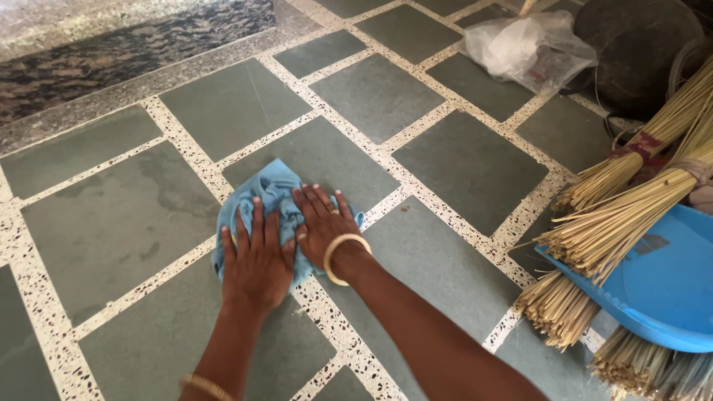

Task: The person wipes a tiled floor with a blue cloth by hand, moving around the base of a step and near a collection of brooms.

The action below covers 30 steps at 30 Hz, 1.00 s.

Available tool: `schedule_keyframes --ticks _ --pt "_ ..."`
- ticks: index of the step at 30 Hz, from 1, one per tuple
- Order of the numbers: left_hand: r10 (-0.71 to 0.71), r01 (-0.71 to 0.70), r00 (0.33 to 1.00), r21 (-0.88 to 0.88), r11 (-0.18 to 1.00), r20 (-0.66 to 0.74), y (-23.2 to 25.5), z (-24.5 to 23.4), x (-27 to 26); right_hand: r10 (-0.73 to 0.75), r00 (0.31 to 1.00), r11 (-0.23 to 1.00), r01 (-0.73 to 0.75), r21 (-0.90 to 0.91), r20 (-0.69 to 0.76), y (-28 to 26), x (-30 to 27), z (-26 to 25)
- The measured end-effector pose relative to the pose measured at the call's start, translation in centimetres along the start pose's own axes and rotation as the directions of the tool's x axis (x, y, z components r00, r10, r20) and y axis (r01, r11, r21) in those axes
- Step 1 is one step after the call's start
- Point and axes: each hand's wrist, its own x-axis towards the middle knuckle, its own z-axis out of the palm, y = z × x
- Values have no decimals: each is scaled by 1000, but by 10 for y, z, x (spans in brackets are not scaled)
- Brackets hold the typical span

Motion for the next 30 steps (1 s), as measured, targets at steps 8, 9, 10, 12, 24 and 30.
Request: schedule_keyframes --ticks 8,9,10,12,24,30 --pt "-32 57 980 -122 991 198 12 -4 0 -59 995 996 54 66 81 12 -14 -9" --pt "-39 65 978 -121 991 203 11 -5 5 -80 996 996 77 48 44 15 -9 -6" --pt "-57 88 957 -97 991 286 15 -3 16 -74 997 997 73 33 26 20 -1 -2" --pt "-99 128 893 -38 991 438 27 5 49 -66 998 998 66 6 -16 33 26 1" --pt "28 15 921 -108 994 389 144 34 87 434 900 897 -427 112 -45 126 7 -15" --pt "7 70 912 -172 983 411 115 2 39 334 941 942 -335 13 56 73 -8 -16"
